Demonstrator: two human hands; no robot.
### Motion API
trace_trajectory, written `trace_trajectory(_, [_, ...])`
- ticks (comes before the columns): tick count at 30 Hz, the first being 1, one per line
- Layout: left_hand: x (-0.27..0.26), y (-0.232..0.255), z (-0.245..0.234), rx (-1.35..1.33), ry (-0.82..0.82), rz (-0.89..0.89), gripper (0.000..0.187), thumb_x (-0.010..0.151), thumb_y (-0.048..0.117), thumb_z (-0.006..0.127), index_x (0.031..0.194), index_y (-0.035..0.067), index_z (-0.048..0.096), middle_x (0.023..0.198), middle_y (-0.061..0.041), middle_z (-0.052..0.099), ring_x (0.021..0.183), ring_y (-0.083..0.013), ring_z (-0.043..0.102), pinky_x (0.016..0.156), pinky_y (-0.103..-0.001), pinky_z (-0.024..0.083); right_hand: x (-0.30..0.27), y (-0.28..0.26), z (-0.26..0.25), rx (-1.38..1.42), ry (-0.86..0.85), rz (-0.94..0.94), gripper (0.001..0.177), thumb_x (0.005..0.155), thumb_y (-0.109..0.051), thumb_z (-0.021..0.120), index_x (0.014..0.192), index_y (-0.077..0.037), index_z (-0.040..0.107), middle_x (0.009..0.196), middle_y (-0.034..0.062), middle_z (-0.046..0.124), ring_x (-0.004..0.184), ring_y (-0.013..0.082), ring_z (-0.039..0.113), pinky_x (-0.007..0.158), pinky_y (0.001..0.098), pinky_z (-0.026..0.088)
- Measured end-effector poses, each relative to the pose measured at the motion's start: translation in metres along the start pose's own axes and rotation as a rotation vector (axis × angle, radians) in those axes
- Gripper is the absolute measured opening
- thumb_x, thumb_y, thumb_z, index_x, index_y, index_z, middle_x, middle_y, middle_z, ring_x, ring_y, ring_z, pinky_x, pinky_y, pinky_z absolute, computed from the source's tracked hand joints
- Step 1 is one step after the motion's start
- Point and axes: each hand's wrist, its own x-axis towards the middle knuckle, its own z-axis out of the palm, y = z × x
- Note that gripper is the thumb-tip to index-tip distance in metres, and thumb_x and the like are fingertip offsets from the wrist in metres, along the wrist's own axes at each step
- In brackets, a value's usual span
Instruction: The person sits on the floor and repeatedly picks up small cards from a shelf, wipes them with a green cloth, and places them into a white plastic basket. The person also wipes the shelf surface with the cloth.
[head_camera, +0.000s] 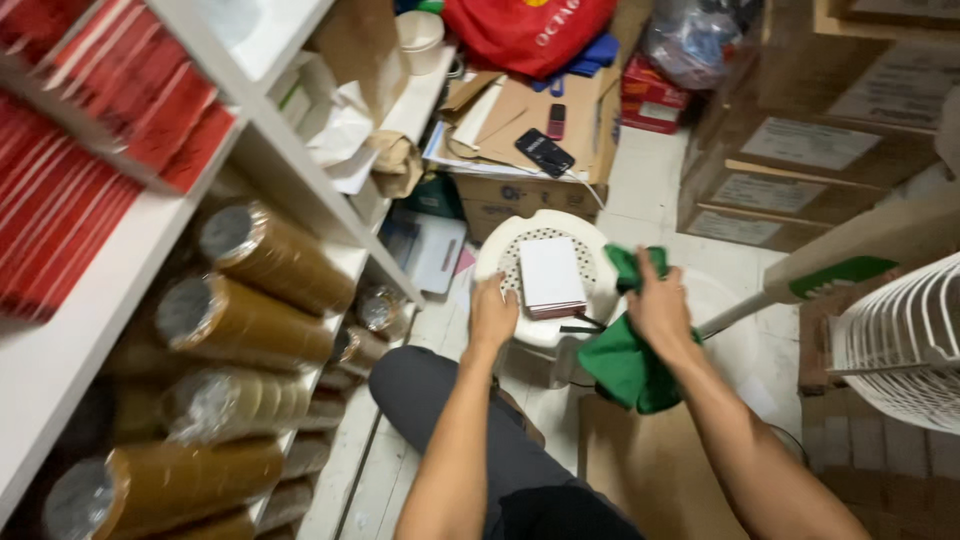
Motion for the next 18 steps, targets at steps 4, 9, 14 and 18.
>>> trace_trajectory(4, [0.008, -0.066, 0.085, -0.093, -0.278, -0.439, 0.075, 0.097, 0.036, 0.061, 0.154, -0.007, 0.041, 0.149, -0.034, 0.049, 0.146, -0.0416, 0.044, 0.120, -0.053, 0.035, 0.018, 0.002, 0.043, -0.241, -0.264, 0.026, 0.087, 0.091, -0.017, 0.072, 0.159, -0.055, 0.033, 0.156, 0.0285, 0.031, 0.119, 0.0548, 0.063, 0.093, 0.0619, 0.056])
trace_trajectory(9, [0.009, -0.066, 0.116, -0.040, -0.277, -0.554, 0.065, 0.097, 0.046, 0.058, 0.150, 0.009, 0.052, 0.143, -0.019, 0.060, 0.139, -0.0336, 0.053, 0.115, -0.048, 0.042, 0.024, 0.013, 0.105, -0.384, -0.332, -0.026, 0.070, 0.101, -0.019, 0.054, 0.156, -0.058, 0.034, 0.158, 0.0250, 0.025, 0.119, 0.0538, 0.062, 0.091, 0.0599, 0.056])
trace_trajectory(14, [-0.006, 0.001, 0.086, -0.029, -0.104, -0.560, 0.046, 0.099, 0.021, 0.055, 0.143, 0.008, 0.062, 0.142, -0.020, 0.063, 0.140, -0.0318, 0.054, 0.115, -0.043, 0.045, 0.001, -0.010, 0.095, -0.413, -0.375, -0.034, 0.066, 0.106, -0.012, 0.042, 0.160, -0.049, 0.032, 0.158, 0.0325, 0.024, 0.119, 0.0560, 0.058, 0.093, 0.0592, 0.055])
trace_trajectory(18, [0.006, -0.005, 0.102, -0.055, 0.111, -0.532, 0.032, 0.093, 0.015, 0.068, 0.125, 0.010, 0.072, 0.113, -0.015, 0.077, 0.117, -0.0308, 0.070, 0.102, -0.045, 0.055, 0.005, -0.003, 0.099, -0.386, -0.348, -0.027, 0.066, 0.106, -0.012, 0.044, 0.161, -0.047, 0.031, 0.158, 0.0332, 0.026, 0.119, 0.0561, 0.059, 0.093, 0.0593, 0.055])
